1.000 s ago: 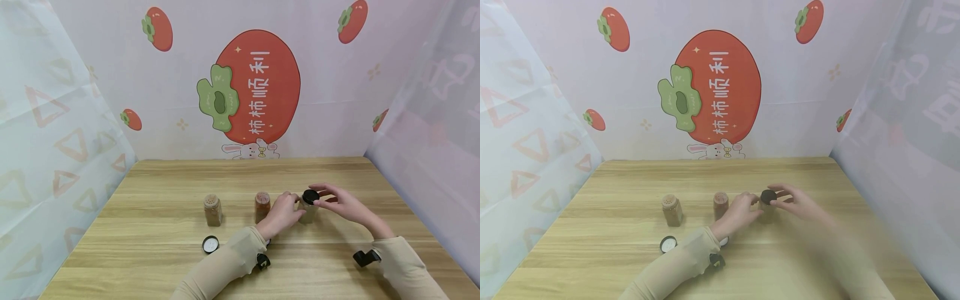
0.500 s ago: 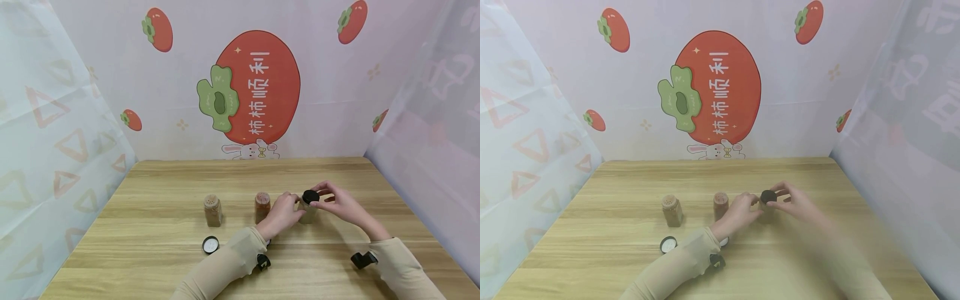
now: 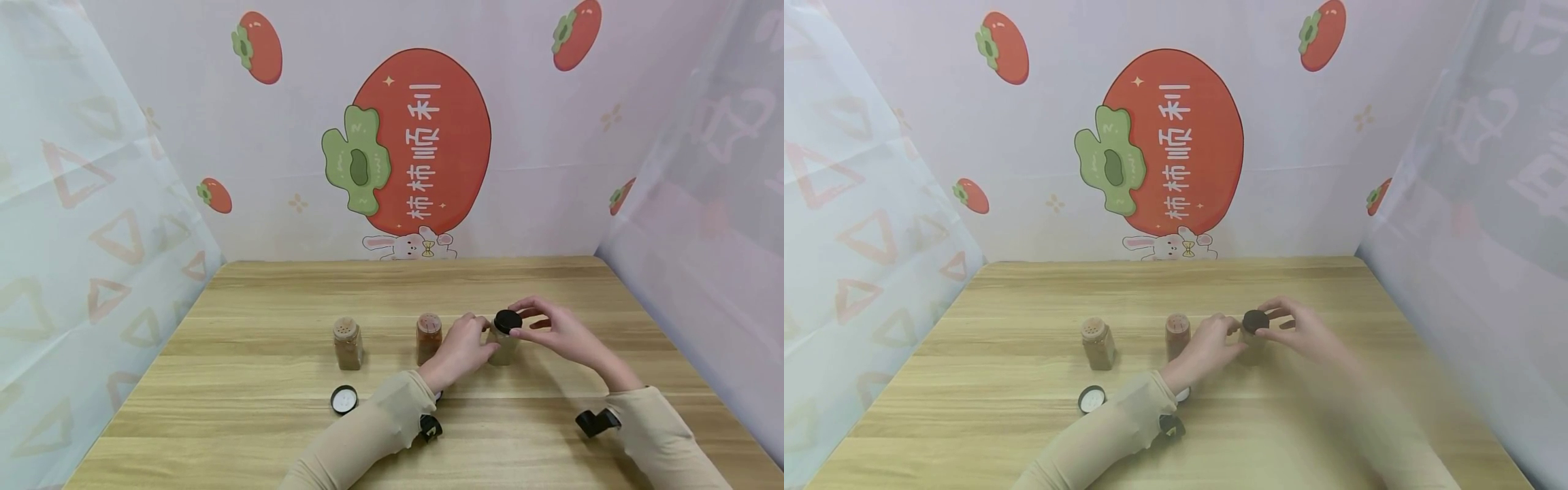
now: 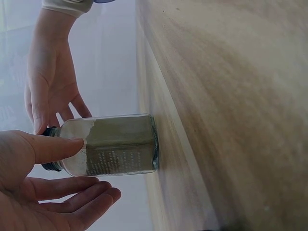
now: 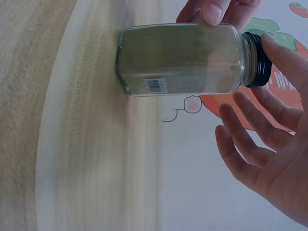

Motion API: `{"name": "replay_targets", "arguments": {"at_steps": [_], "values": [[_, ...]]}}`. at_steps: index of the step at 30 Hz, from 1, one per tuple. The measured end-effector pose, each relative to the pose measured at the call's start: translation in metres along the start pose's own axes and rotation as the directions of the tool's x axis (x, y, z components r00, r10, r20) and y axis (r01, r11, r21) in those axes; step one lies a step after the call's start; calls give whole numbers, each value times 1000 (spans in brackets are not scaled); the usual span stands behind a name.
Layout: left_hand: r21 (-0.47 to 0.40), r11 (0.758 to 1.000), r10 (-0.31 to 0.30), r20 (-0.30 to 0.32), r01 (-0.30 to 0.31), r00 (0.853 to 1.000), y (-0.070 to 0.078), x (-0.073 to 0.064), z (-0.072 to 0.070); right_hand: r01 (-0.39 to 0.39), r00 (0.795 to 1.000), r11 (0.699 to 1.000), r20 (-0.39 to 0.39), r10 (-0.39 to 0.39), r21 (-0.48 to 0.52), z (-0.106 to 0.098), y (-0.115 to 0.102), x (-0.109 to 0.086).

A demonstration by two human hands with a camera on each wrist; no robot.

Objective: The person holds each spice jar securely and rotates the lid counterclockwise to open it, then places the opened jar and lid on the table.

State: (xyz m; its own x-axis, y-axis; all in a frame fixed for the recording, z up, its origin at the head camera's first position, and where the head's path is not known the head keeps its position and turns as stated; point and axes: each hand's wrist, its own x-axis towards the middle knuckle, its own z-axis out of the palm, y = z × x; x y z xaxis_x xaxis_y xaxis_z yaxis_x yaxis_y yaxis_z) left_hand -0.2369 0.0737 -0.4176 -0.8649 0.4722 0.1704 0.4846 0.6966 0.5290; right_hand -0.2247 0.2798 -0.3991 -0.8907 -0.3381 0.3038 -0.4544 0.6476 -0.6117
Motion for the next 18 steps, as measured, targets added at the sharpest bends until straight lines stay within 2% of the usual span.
{"name": "replay_targets", "arguments": {"at_steps": [18], "values": [[-18,1000,9,-7,-9,1000,-1,0,0,81,988,997,130,-82,13,-10,3,1]]}}
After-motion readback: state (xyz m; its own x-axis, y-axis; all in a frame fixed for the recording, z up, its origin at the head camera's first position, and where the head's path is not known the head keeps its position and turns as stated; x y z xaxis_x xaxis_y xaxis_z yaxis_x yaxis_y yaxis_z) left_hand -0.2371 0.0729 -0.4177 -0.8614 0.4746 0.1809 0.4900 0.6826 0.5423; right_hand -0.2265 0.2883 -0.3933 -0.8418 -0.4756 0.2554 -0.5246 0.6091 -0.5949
